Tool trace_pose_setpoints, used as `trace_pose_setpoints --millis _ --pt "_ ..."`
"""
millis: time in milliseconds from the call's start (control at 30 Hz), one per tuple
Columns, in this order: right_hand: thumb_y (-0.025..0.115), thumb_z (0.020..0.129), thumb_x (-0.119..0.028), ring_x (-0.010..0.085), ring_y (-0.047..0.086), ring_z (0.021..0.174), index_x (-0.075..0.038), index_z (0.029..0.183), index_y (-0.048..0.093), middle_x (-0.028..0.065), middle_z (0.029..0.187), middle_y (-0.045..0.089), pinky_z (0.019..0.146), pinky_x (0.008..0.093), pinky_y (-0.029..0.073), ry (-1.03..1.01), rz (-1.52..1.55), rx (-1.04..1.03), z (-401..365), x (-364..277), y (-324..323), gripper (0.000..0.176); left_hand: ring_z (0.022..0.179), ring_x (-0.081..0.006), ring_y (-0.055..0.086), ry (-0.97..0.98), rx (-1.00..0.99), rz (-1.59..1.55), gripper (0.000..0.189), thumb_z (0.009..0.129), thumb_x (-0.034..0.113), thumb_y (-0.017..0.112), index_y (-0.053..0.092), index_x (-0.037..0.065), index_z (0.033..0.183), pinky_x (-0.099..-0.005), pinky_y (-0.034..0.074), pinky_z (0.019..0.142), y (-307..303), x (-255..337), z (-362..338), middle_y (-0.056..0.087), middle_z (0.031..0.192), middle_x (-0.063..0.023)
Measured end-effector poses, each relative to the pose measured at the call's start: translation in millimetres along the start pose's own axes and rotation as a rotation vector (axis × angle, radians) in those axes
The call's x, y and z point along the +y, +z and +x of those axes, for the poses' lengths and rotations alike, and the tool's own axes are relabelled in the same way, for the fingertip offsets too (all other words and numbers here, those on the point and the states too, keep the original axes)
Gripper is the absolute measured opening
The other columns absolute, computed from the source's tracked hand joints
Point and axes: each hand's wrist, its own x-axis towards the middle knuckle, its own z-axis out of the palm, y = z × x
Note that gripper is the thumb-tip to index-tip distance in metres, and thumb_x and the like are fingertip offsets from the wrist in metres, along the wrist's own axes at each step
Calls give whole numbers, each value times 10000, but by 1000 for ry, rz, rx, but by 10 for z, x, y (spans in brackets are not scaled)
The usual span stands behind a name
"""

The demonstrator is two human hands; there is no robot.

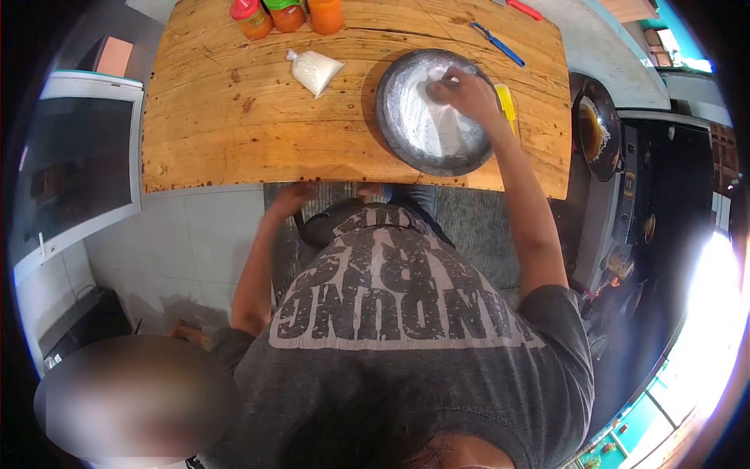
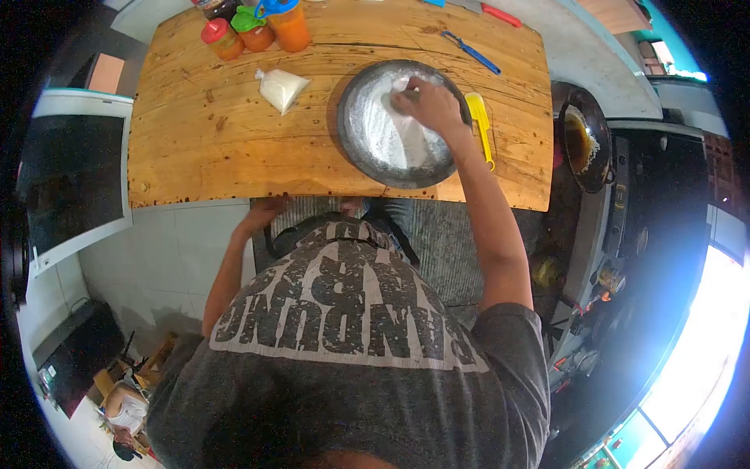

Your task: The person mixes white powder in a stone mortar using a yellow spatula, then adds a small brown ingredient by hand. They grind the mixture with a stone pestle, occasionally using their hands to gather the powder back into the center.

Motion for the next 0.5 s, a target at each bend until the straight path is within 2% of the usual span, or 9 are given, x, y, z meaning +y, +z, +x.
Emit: trace_pose_setpoints --millis 33,67,100,133,200,233,300,467,500 --pt "600 796 -570 350 650 890 -121 1001 668 164 890 690 793 420 500 -6 -15 -50 -17 12 -15 499 1078 -268 583 -6 71 -161 368 883 237 553 591 40 1192 -374 445 930 -138 -329 -164 629 1157 -133" --pt "601 795 -569 348 651 888 -120 997 672 162 894 691 791 418 501 -11 -29 -101 -24 24 -24 498 1036 -233 593 -304 189 -153 352 860 222 566 601 74 1178 -383 456 888 -315 -151 -404 647 1103 -94" --pt "601 795 -567 350 651 887 -110 999 672 164 897 690 791 420 501 -19 23 -47 5 41 -35 506 996 -203 594 -645 329 -397 343 848 246 568 606 121 1165 -400 454 845 -487 -300 -606 652 1049 -66" --pt "600 795 -565 351 650 886 -99 1001 672 167 901 689 791 422 501 -29 75 11 86 68 -58 514 960 -183 585 -675 543 -504 380 841 283 569 565 166 1203 -412 441 821 -626 -595 -878 641 1041 -45" --pt "598 795 -561 354 649 885 -79 1005 673 172 908 688 791 425 501 -47 178 122 252 124 -94 531 972 -229 570 -674 1101 -677 450 878 302 508 465 154 1300 -442 432 826 -934 -1183 -1209 619 1084 -98" --pt "589 799 -567 361 648 895 -66 1039 660 177 923 686 802 430 499 -41 155 105 326 68 -140 560 1019 -261 554 -688 1398 -722 474 905 321 468 437 91 1318 -444 431 842 -1129 -1122 -1261 592 1136 -146" --pt "610 807 -536 338 653 882 -80 1022 666 162 900 688 783 406 495 -51 88 113 432 21 -11 507 1102 -308 525 -680 1713 -691 537 927 364 426 390 21 1339 -472 435 888 -1539 -794 -1272 526 1246 -183" --pt "609 810 -552 319 654 875 -125 996 655 135 877 692 784 403 493 -91 -32 83 217 -171 123 467 1229 -395 434 -619 1849 -510 645 930 406 398 256 -24 1390 -508 410 981 -2134 -368 -932 385 1358 -255" --pt "615 815 -536 312 657 852 -141 989 650 124 863 693 772 395 490 -45 -42 -70 126 -239 66 433 1217 -399 440 -658 1846 -462 654 931 405 394 225 -20 1398 -503 421 972 -2209 -416 -809 379 1350 -271"
